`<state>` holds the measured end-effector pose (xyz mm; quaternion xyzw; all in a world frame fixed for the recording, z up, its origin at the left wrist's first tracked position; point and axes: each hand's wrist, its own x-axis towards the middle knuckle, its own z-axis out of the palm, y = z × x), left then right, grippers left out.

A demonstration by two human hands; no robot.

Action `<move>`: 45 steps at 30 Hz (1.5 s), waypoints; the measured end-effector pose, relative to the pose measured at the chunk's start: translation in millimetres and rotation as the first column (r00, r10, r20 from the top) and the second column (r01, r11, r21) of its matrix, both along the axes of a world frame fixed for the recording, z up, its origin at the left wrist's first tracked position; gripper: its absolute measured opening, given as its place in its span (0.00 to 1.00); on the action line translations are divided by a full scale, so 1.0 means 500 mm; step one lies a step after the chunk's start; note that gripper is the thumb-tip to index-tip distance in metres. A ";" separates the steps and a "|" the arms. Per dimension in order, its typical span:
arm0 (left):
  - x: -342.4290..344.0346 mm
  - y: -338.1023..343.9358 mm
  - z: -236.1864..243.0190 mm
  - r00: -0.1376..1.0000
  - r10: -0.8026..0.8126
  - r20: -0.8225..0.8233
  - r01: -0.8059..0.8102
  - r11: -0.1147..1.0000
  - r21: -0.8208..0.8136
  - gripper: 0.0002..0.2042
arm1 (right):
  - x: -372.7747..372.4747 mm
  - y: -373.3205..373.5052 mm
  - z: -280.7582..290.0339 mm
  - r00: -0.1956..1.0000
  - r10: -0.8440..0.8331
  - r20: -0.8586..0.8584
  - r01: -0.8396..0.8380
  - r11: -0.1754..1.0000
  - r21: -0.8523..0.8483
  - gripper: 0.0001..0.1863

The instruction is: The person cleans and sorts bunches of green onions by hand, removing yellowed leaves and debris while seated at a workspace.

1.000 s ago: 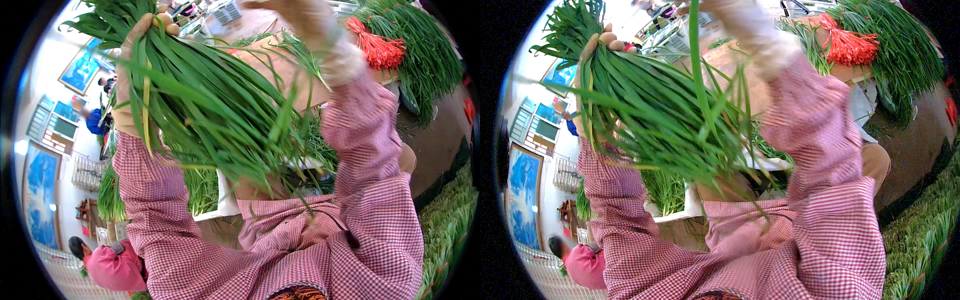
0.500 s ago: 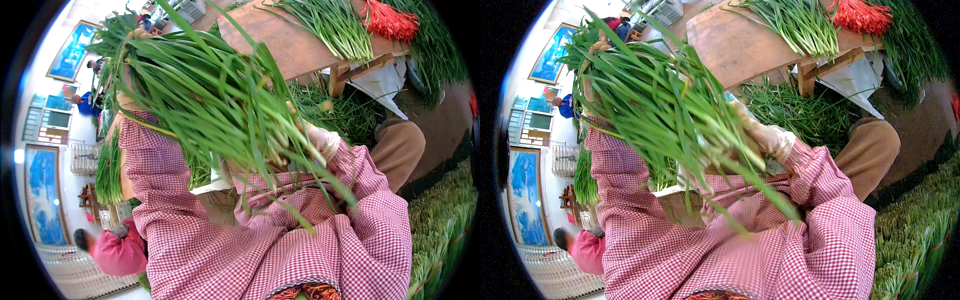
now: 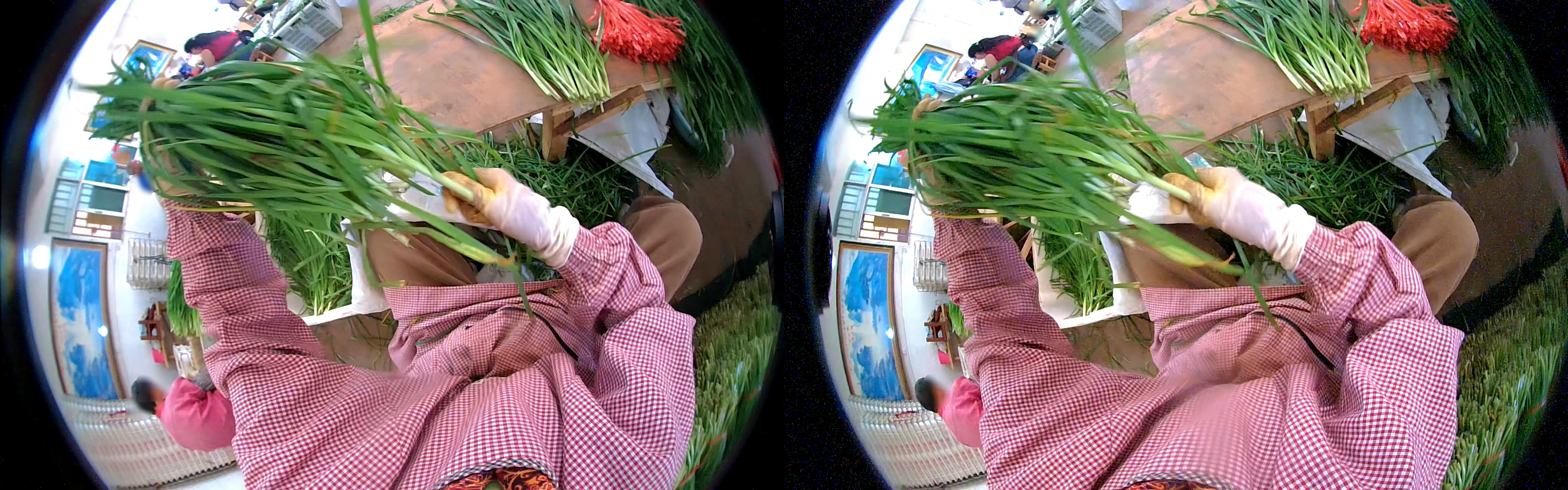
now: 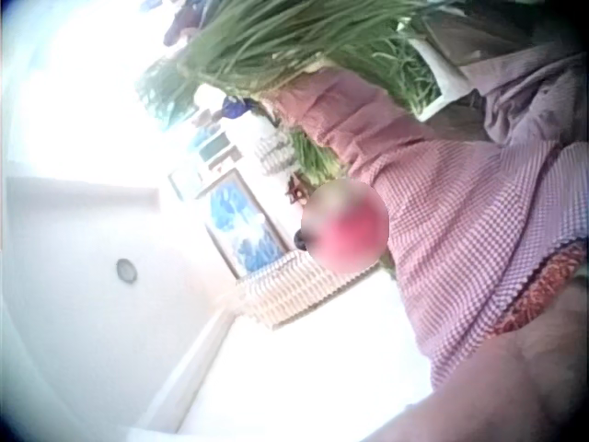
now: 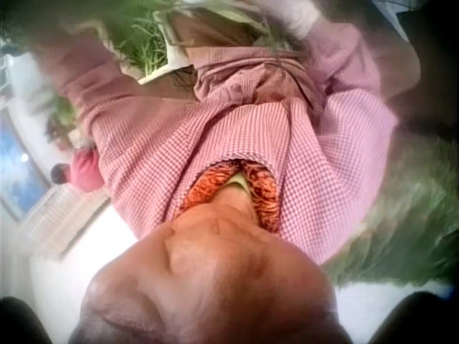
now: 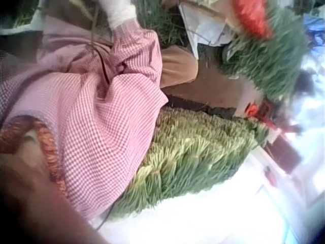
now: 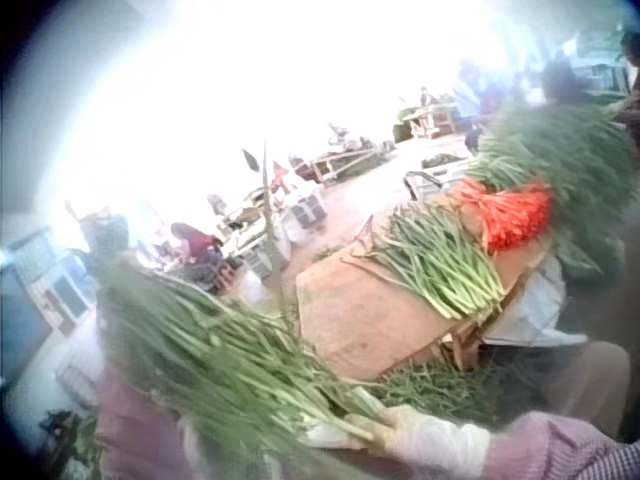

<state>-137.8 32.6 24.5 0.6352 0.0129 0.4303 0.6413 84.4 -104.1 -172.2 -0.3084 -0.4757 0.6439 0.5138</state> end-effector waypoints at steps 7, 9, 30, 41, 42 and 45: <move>-0.220 0.150 0.041 0.948 0.297 0.117 -0.271 0.943 -0.194 0.17 | 0.131 -0.080 -0.397 0.050 0.348 0.936 0.115 0.929 -0.351 0.18; -0.169 0.066 0.053 0.845 0.529 0.079 -0.530 0.810 0.252 0.16 | 0.199 -0.078 -0.531 -0.240 0.653 0.718 0.039 0.746 -0.665 0.16; -0.074 0.068 0.060 0.997 -0.082 0.001 0.080 0.974 -0.210 0.11 | -0.085 0.123 0.122 0.892 -0.346 -0.291 0.439 0.816 0.376 0.10; -0.071 0.116 0.060 0.983 -0.164 -0.085 0.147 0.973 -0.178 0.12 | -0.057 0.120 0.100 0.927 -0.369 -0.062 0.374 0.905 0.205 0.17; -0.072 0.121 0.049 0.996 -0.082 -0.041 0.073 0.978 -0.197 0.11 | -0.046 0.124 0.092 0.916 -0.386 -0.112 0.401 0.894 0.199 0.15; -0.074 0.105 0.050 0.994 0.108 -0.024 -0.111 0.983 -0.144 0.12 | -0.020 0.122 0.062 0.879 -0.348 -0.326 0.403 0.907 0.119 0.14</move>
